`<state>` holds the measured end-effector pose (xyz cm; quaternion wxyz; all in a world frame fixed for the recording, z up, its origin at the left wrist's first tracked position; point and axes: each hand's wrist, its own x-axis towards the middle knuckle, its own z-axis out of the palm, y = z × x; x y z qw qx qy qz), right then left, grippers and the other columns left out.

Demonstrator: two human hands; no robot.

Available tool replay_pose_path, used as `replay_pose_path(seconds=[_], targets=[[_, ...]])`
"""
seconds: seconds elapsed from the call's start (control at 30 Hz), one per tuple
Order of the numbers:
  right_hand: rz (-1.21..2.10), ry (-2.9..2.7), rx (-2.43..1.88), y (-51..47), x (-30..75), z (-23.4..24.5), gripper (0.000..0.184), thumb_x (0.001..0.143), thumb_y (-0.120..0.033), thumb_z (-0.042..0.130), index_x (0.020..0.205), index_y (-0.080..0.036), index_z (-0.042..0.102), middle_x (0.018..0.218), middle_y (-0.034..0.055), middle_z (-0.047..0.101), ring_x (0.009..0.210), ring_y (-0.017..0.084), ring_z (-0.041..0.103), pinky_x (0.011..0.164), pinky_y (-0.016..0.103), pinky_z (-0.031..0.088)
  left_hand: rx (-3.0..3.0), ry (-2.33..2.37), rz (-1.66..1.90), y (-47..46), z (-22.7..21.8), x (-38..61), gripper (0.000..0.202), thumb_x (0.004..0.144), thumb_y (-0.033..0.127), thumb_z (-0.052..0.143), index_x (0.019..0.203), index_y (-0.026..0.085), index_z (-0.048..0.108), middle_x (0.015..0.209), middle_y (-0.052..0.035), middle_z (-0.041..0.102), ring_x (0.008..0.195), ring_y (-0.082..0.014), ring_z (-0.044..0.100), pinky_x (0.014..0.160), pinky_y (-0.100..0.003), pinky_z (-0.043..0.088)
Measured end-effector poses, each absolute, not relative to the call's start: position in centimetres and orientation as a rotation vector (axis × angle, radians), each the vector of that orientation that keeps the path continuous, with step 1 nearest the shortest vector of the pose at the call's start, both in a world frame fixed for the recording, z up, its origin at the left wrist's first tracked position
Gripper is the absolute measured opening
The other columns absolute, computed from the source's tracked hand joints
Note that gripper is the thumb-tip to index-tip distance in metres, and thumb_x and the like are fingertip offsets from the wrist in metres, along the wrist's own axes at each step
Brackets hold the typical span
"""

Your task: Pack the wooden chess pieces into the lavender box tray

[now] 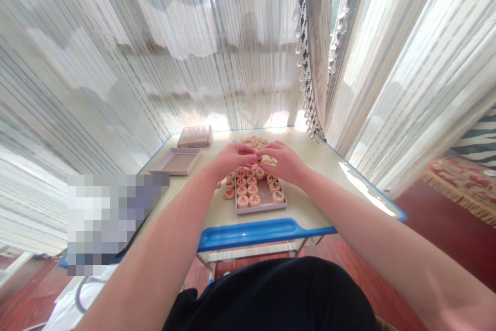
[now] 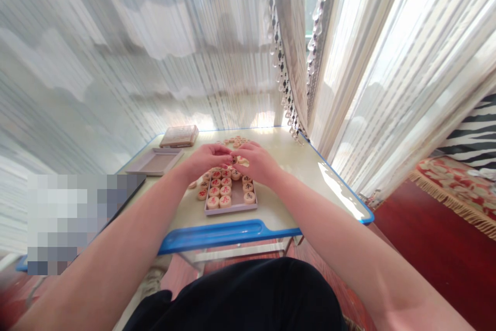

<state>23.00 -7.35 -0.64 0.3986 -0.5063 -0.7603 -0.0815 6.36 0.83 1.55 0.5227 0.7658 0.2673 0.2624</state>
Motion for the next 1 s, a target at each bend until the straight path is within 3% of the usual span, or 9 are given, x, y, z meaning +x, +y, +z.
replay_pose_path(seconds=[0.23,0.4,0.6,1.0], targets=[[-0.162,-1.9,-1.341,-7.7,23.0,-0.2,0.018,0.073,-0.027,0.061,0.089,-0.021,0.066,0.089,0.004,0.064,0.091,0.018,0.055,0.083,0.031,0.042,1.966,0.741,0.596,1.1,1.8,6.2,0.032,0.07,0.039,0.059,0.088,0.015,0.068,0.076,-0.006,0.066,0.069,-0.0152,0.059,0.063,-0.03,0.048],[0.047,-2.002,-1.505,-8.6,23.5,0.8,0.021,0.068,-0.033,0.065,0.084,-0.019,0.066,0.084,0.0025,0.062,0.081,0.016,0.055,0.072,0.028,0.042,2.341,1.051,0.759,2.3,0.8,6.0,0.028,0.071,0.037,0.05,0.077,0.017,0.068,0.072,-0.0008,0.064,0.069,-0.0142,0.055,0.061,-0.026,0.042],[0.255,-2.189,-1.555,-9.5,23.2,1.8,0.024,0.066,-0.039,0.067,0.08,-0.02,0.067,0.08,0.0015,0.062,0.072,0.014,0.054,0.064,0.025,0.04,2.489,0.972,0.691,2.2,0.3,6.0,0.036,0.072,0.047,0.048,0.075,0.016,0.067,0.068,0.0003,0.062,0.064,-0.0131,0.052,0.056,-0.025,0.037],[0.27,-2.27,-1.661,-9.8,21.9,1.7,0.021,0.066,-0.039,0.066,0.074,-0.019,0.068,0.073,0.0006,0.063,0.063,0.011,0.05,0.057,0.023,0.034,2.596,1.011,0.675,1.8,0.3,6.4,0.033,0.075,0.041,0.044,0.07,0.016,0.065,0.061,0.0016,0.057,0.06,-0.0118,0.048,0.055,-0.024,0.034]])
